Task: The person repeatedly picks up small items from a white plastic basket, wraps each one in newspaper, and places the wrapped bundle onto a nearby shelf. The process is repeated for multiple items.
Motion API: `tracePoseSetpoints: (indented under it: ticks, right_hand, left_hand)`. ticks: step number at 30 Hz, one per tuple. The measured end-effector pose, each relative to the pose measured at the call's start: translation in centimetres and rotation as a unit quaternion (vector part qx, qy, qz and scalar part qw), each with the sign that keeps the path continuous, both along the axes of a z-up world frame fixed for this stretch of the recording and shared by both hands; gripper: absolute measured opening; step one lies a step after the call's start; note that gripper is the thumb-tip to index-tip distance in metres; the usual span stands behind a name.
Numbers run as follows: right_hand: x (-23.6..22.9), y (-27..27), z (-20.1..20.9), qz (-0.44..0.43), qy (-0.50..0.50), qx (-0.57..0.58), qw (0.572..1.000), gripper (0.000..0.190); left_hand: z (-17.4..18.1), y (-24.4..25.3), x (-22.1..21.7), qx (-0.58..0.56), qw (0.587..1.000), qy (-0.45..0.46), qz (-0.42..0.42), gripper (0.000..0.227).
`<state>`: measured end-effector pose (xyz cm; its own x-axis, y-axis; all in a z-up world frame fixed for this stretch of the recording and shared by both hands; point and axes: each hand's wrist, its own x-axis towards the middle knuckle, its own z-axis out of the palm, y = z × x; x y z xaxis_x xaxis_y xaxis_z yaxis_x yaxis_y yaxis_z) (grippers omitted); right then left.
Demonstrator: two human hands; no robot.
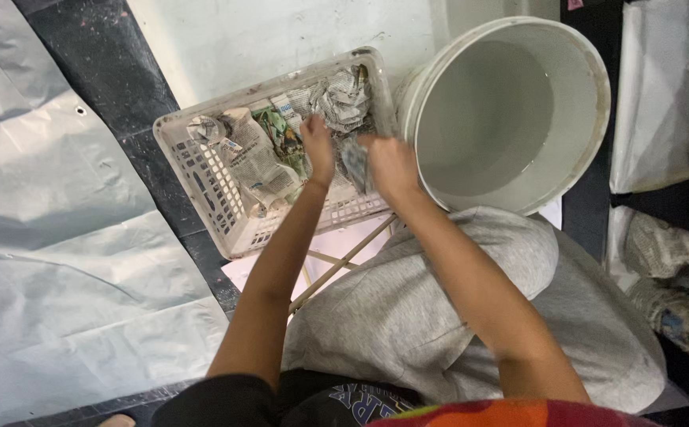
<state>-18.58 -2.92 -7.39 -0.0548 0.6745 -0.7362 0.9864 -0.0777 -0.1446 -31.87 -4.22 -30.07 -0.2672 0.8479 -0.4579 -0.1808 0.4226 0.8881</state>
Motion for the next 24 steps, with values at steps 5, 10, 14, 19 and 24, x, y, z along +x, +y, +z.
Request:
tracePoseSetpoints:
  ticks: [5, 10, 14, 19, 24]
  right_hand:
    - [-0.4, -1.7, -0.6, 0.017, 0.118, 0.13, 0.984, 0.049]
    - [-0.3, -1.2, -0.7, -0.006, 0.11, 0.112, 0.988, 0.054]
    - [-0.2, -1.7, -1.4, -0.035, 0.118, 0.095, 0.988, 0.051]
    - [0.6, -3.0, -4.8, -0.052, 0.127, 0.118, 0.983, 0.045]
    - [1.0, -4.8, -12.8, -0.077, 0.08, 0.061, 0.992, 0.048]
  left_hand:
    - [1.0, 6.1, 1.4, -0.155, 0.934, 0.292, -0.136, 0.085]
    - [0.0, 6.4, 0.8, -0.197, 0.928, 0.276, -0.156, 0.074]
    - [-2.3, 4.6, -0.4, -0.12, 0.945, 0.27, -0.137, 0.067]
    - [-1.5, 4.0, 0.0, -0.053, 0.946, 0.282, -0.148, 0.055]
    - [1.2, 4.2, -0.5, -0.072, 0.928, 0.294, -0.219, 0.052]
